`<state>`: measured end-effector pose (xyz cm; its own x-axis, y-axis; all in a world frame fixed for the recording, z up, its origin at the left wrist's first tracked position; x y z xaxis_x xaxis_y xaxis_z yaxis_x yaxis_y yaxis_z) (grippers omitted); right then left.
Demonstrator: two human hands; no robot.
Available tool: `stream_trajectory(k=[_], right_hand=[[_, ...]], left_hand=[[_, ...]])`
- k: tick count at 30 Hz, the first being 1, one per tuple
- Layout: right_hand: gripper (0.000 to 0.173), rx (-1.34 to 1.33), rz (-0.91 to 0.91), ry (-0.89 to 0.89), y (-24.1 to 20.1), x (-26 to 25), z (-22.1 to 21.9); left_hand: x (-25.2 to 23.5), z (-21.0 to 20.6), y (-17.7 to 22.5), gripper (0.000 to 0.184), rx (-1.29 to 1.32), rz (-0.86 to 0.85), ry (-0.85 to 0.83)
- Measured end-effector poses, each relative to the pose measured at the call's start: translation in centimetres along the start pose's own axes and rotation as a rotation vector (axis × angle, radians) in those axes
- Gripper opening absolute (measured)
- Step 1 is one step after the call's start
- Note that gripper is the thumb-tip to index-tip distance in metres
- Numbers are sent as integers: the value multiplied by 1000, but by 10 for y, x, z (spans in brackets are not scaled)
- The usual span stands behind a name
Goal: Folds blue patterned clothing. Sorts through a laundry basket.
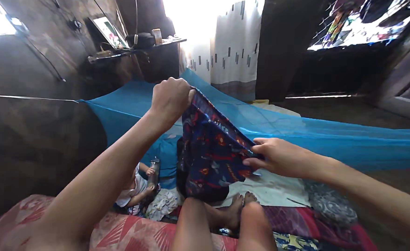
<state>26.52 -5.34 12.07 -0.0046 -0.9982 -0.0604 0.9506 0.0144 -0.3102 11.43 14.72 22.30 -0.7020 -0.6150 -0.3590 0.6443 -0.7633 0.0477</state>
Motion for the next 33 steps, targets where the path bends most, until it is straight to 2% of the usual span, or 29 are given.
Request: stream_trajectory(k=[3,5,7,9,12,15,16,18,20,22,24,28,30,33], right_hand=[[39,30,120,377,-1,-1,-7],[29,61,194,557,1,-3,-6],[15,88,270,655,2,-3,0],[32,97,309,672,0,-2,7],[44,71,304,654,1,2,20],[35,120,247,632,5,10,37],[32,147,238,655,8,12,41],[31,143,231,676,16,16,49],[31,21,234,640,23,19,55],[28,-131,234,589,27,23,60],[28,-123,204,572,29,29,63],[24,130,164,552,37,35,64],[19,116,148,569,38,37,64],[7,-55,36,579,35,41,69]], left_hand=[[-4,2,4,45,-150,105,-33],[-10,3,-4,44,-104,152,-26],[-16,-1,-10,40,-49,146,-33],[-18,-10,-12,34,-12,35,-41],[-13,-31,-14,19,90,-208,-94],[-4,-38,-12,40,152,-233,-276],[0,-40,-13,50,176,-283,-267],[5,-42,-15,58,207,-474,-171],[9,-41,-15,49,283,-621,-101],[11,-35,-15,29,312,-620,-104],[11,-29,-19,19,285,-534,-80],[8,-15,-32,44,249,-429,17],[8,-8,-37,45,305,-403,31],[9,-2,-43,32,501,-361,-63]])
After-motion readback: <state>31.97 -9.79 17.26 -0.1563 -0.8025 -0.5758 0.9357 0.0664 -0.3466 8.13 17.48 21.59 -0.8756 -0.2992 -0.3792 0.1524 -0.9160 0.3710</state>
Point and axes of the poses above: each hand's wrist, its own x-axis away from the middle knuckle, its own z-axis out of the back of the hand, y = z × x, the point moved 1 cm from there along -x, towards the middle knuckle, and after that the axes turned 5 degrees about z, right-handed, at the moved point
